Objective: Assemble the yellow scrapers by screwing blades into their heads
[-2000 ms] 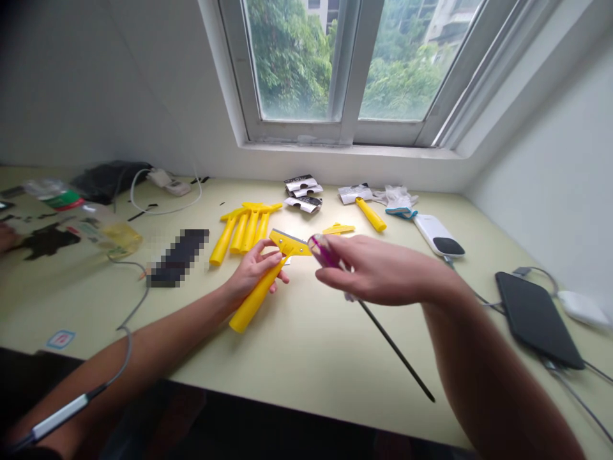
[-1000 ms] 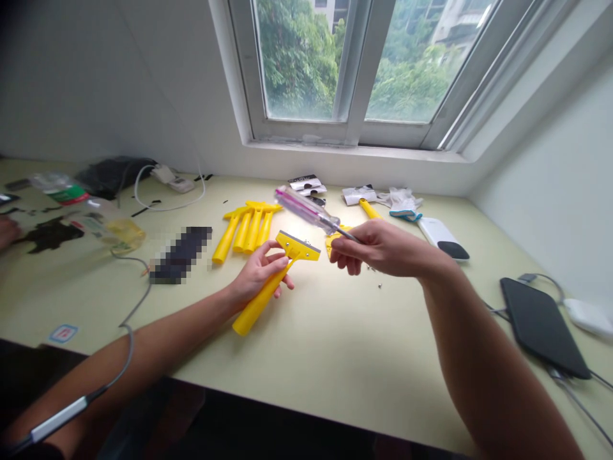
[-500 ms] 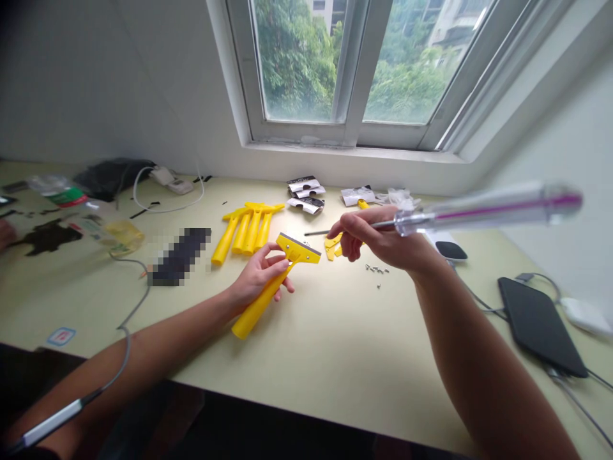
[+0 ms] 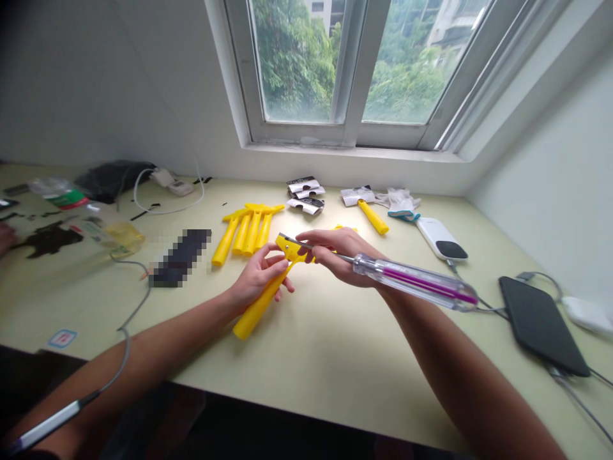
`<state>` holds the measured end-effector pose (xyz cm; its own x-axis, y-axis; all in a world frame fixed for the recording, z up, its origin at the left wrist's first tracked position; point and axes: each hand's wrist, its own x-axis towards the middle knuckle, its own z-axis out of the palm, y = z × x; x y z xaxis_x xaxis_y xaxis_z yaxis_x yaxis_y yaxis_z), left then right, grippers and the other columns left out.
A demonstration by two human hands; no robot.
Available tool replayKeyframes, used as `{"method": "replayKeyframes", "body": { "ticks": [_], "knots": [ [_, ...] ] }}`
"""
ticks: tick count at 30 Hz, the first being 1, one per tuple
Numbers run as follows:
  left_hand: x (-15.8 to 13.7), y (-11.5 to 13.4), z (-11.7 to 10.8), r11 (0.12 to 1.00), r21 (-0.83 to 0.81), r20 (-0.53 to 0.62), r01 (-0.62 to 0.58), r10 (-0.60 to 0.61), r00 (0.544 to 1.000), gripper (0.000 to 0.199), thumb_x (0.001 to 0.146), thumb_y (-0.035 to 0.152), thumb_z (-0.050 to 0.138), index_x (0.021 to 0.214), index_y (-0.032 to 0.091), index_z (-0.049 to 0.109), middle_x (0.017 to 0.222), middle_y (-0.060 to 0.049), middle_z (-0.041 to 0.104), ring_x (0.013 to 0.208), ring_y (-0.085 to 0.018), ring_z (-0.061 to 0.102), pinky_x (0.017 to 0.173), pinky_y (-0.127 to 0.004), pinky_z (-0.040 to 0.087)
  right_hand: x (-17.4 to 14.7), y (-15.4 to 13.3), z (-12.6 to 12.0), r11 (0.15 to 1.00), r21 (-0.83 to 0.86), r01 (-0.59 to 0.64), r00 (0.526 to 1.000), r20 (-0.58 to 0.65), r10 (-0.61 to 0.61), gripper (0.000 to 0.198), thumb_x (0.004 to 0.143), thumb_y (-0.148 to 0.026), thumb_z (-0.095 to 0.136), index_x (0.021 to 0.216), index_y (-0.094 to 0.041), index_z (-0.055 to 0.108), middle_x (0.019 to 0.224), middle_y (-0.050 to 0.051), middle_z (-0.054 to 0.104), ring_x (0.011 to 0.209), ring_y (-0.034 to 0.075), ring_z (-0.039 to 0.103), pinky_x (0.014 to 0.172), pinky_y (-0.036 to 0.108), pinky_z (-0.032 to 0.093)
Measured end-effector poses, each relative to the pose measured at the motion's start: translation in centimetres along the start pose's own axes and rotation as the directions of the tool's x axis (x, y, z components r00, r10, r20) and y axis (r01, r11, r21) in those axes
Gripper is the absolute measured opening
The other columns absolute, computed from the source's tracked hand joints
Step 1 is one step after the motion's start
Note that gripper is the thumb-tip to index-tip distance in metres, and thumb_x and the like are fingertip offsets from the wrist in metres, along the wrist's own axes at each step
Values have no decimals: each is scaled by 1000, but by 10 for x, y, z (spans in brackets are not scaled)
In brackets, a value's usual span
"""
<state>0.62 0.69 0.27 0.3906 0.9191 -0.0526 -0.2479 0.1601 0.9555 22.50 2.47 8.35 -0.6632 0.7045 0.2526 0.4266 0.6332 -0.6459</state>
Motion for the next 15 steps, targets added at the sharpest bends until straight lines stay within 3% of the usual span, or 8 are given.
{"method": "replayKeyframes", "body": {
  "ticks": [4, 15],
  "knots": [
    [0, 1, 0, 1000, 8, -7, 0, 0, 1000, 47, 77, 47, 69, 108, 22, 43, 108, -7, 59, 60, -18, 70, 39, -22, 49, 0, -2, 1, 1000, 3, 0, 1000, 26, 0, 31, 93, -24, 46, 115, -15, 66, 92, 9, 74, 86, 20, 69, 79, 32, 54],
    [1, -1, -1, 1000, 5, -6, 3, -3, 1000, 42, 80, 44, 67, 106, 22, 42, 105, -6, 58, 59, -18, 69, 38, -22, 49, 0, -4, -6, 1000, -6, 18, 1000, 20, -18, 33, 92, -22, 45, 114, -12, 67, 91, 10, 73, 85, 20, 69, 77, 30, 54]
  ]
}}
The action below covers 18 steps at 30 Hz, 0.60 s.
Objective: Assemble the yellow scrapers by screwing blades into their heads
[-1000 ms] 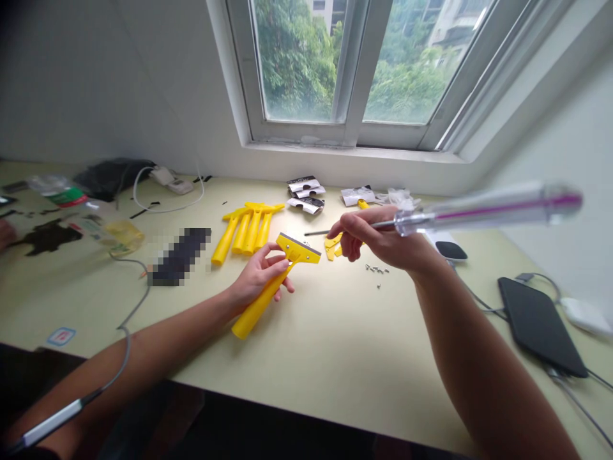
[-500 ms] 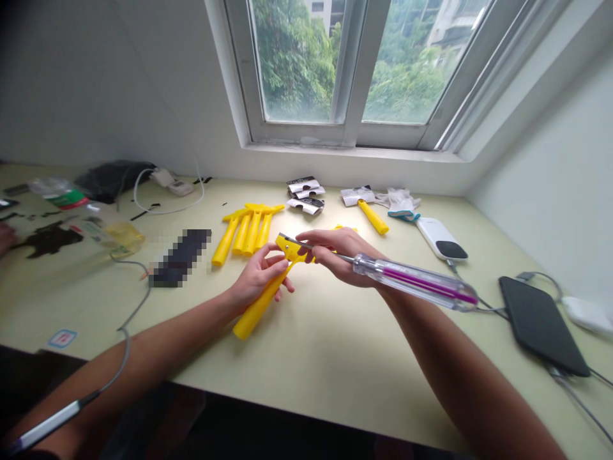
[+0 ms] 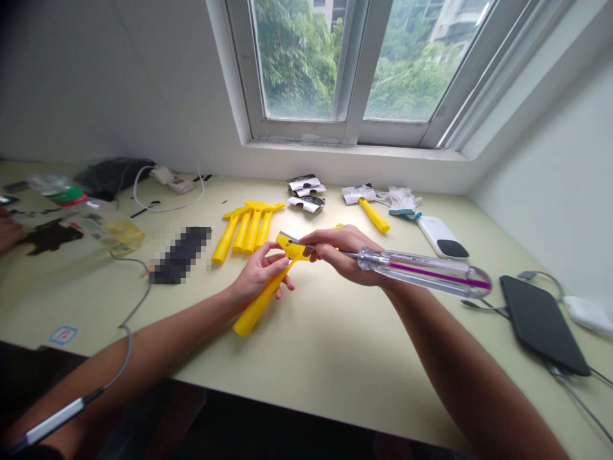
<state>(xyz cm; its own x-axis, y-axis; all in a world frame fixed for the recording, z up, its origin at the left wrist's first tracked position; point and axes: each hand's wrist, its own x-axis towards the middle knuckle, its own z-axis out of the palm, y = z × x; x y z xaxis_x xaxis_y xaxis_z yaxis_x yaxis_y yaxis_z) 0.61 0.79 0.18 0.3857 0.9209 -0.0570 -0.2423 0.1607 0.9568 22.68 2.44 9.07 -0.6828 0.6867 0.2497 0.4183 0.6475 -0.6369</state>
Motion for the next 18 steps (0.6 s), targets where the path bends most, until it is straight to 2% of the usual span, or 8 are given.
{"method": "replayKeyframes", "body": {
  "ticks": [18],
  "knots": [
    [1, 2, 0, 997, -32, 10, 63, -63, 998, 48, 75, 45, 70, 107, 22, 44, 103, -7, 61, 57, -19, 69, 36, -22, 47, 0, 10, 3, 999, 47, -28, 999, 16, 27, 33, 93, -25, 45, 116, -15, 67, 93, 10, 73, 86, 20, 69, 80, 33, 54]
  ]
}}
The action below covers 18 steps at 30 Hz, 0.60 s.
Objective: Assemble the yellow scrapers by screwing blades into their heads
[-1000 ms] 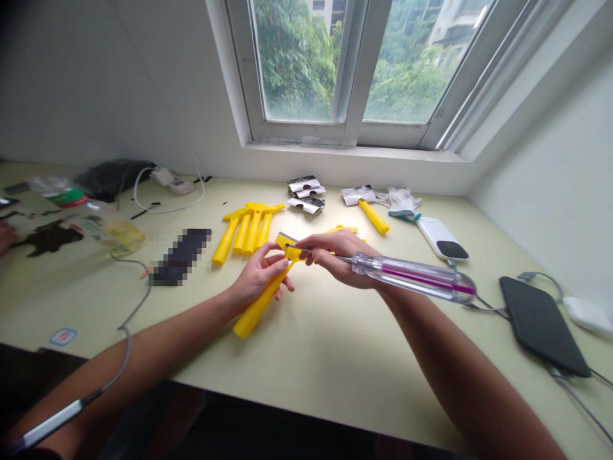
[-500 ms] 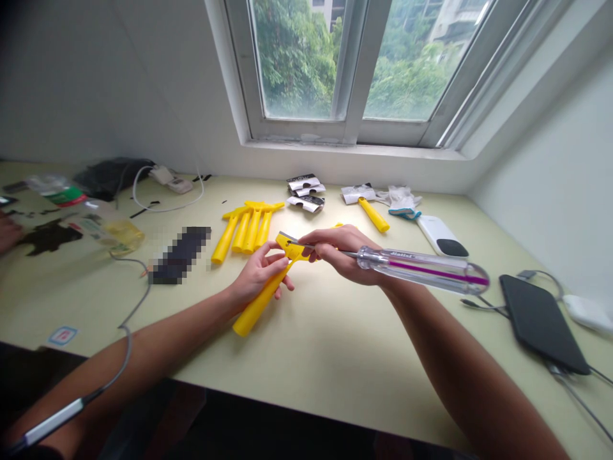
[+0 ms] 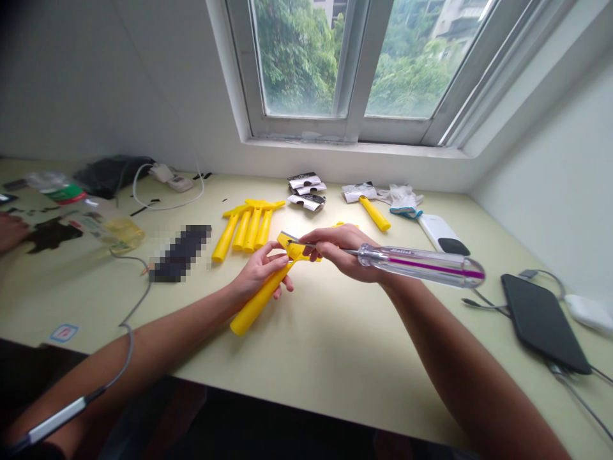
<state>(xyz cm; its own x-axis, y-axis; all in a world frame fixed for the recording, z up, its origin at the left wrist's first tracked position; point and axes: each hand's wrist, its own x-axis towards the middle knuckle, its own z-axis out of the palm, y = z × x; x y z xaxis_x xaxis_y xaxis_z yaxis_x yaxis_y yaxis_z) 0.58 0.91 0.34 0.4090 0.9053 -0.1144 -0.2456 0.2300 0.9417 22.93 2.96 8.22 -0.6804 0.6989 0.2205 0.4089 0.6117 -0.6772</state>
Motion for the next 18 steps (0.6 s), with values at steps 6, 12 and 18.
{"method": "replayKeyframes", "body": {
  "ticks": [6, 12, 18],
  "knots": [
    [-1, 1, 2, 998, -64, 43, 17, -14, 999, 43, 75, 42, 71, 102, 20, 46, 83, -1, 62, 55, -16, 67, 42, -20, 47, 0, -3, 0, 999, 29, 14, 999, 31, -15, 33, 93, -22, 44, 116, -14, 66, 94, 9, 73, 85, 19, 69, 79, 31, 54],
    [-2, 1, 5, 999, -54, 2, 4, -4, 1000, 47, 76, 55, 68, 101, 21, 46, 78, 1, 61, 48, -13, 64, 38, -18, 44, 0, -8, 2, 999, 34, 33, 998, 48, -35, 32, 93, -21, 45, 117, -16, 66, 94, 8, 74, 85, 19, 69, 78, 31, 54],
    [0, -1, 1, 1000, 4, 11, -20, 20, 1000, 41, 81, 53, 64, 100, 22, 45, 79, 1, 62, 49, -15, 66, 37, -19, 46, -1, -13, 5, 999, 25, 20, 999, 49, -21, 28, 94, -26, 46, 113, -17, 64, 98, 8, 72, 90, 19, 67, 78, 30, 53]
  ]
}}
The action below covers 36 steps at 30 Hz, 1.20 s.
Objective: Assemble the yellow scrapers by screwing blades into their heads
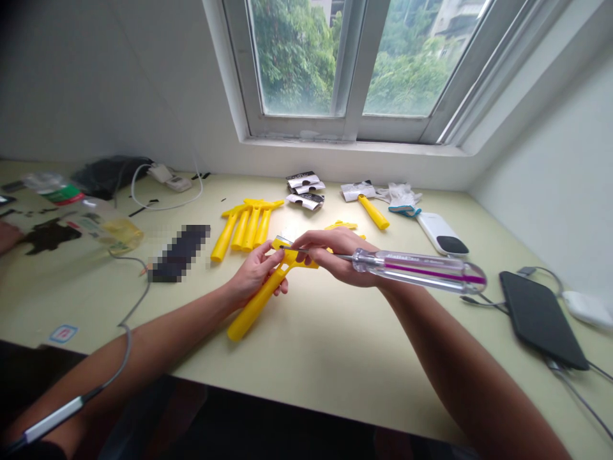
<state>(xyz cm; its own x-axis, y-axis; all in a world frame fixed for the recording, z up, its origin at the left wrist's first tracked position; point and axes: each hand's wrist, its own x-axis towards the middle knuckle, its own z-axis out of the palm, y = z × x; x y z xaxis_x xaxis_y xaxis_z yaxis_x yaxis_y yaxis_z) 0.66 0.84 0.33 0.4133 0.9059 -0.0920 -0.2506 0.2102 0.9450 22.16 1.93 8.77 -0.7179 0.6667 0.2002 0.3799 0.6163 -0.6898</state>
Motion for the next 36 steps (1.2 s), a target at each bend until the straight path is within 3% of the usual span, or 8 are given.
{"method": "replayKeyframes", "body": {
  "ticks": [7, 10, 14, 18, 24, 30, 33, 36],
  "knots": [
    [-1, 3, 0, 1000, -13, 8, -6, 6, 1000, 37, 83, 49, 62, 102, 22, 45, 96, -4, 64, 48, -14, 66, 36, -19, 45, -7, -14, -19, 984, -170, -52, 971, -240, 10, 43, 97, -45, 40, 77, -18, 68, 86, 8, 66, 81, 19, 62, 74, 32, 47],
    [-1, 3, -1, 1000, -30, 11, 7, -7, 1000, 35, 83, 47, 62, 101, 22, 44, 98, -4, 64, 48, -14, 66, 36, -19, 45, -16, -18, -34, 986, -87, -139, 938, -331, 103, 47, 93, -50, 47, 60, -18, 59, 77, 7, 63, 75, 18, 60, 68, 32, 47],
    [0, 3, -1, 998, -61, 3, 19, -19, 1000, 35, 81, 46, 64, 100, 22, 45, 97, -3, 63, 48, -14, 65, 36, -19, 45, -20, -23, -44, 918, 343, -198, 880, -351, 321, 25, 87, -45, 62, 81, -21, 55, 49, -6, 40, 44, 9, 43, 45, 25, 36],
    [1, 3, -2, 996, -89, -25, 27, -29, 999, 35, 80, 42, 67, 102, 21, 50, 89, -2, 61, 61, -16, 67, 38, -20, 49, -15, -24, -43, 798, 599, 61, 807, -501, 314, 37, 82, -42, 69, 112, -31, 50, 52, -10, 32, 36, 4, 17, 35, 20, 13],
    [1, 3, -5, 999, -48, -7, 23, -23, 1000, 34, 76, 41, 73, 91, 17, 54, 85, -4, 62, 78, -22, 68, 42, -25, 55, -12, -24, -40, 824, 550, 134, 780, -571, 254, 26, 90, -41, 58, 109, -23, 62, 49, -9, 25, 38, 6, 19, 35, 21, 18],
    [0, 3, -5, 999, 5, -1, 46, -46, 999, 36, 72, 39, 77, 89, 16, 56, 95, -7, 64, 81, -24, 68, 44, -27, 56, -19, -29, -38, 952, 296, 77, 864, -497, 85, 25, 92, -44, 55, 103, -23, 62, 92, 4, 59, 72, 15, 58, 53, 28, 48],
    [0, 3, -4, 999, 15, 16, 51, -51, 999, 38, 71, 38, 78, 91, 16, 56, 98, -7, 64, 81, -24, 68, 44, -28, 56, -24, -37, -35, 998, -51, 40, 821, -567, -62, 24, 91, -43, 56, 101, -23, 64, 86, 3, 60, 74, 15, 58, 60, 29, 51],
    [0, 3, -3, 998, 41, 21, 46, -47, 999, 38, 71, 39, 78, 90, 16, 55, 97, -7, 63, 80, -23, 67, 44, -27, 56, -28, -46, -32, 989, -41, 145, 770, -623, -138, 20, 88, -32, 62, 108, -27, 60, 80, 1, 65, 61, 15, 60, 43, 28, 46]
  ]
}}
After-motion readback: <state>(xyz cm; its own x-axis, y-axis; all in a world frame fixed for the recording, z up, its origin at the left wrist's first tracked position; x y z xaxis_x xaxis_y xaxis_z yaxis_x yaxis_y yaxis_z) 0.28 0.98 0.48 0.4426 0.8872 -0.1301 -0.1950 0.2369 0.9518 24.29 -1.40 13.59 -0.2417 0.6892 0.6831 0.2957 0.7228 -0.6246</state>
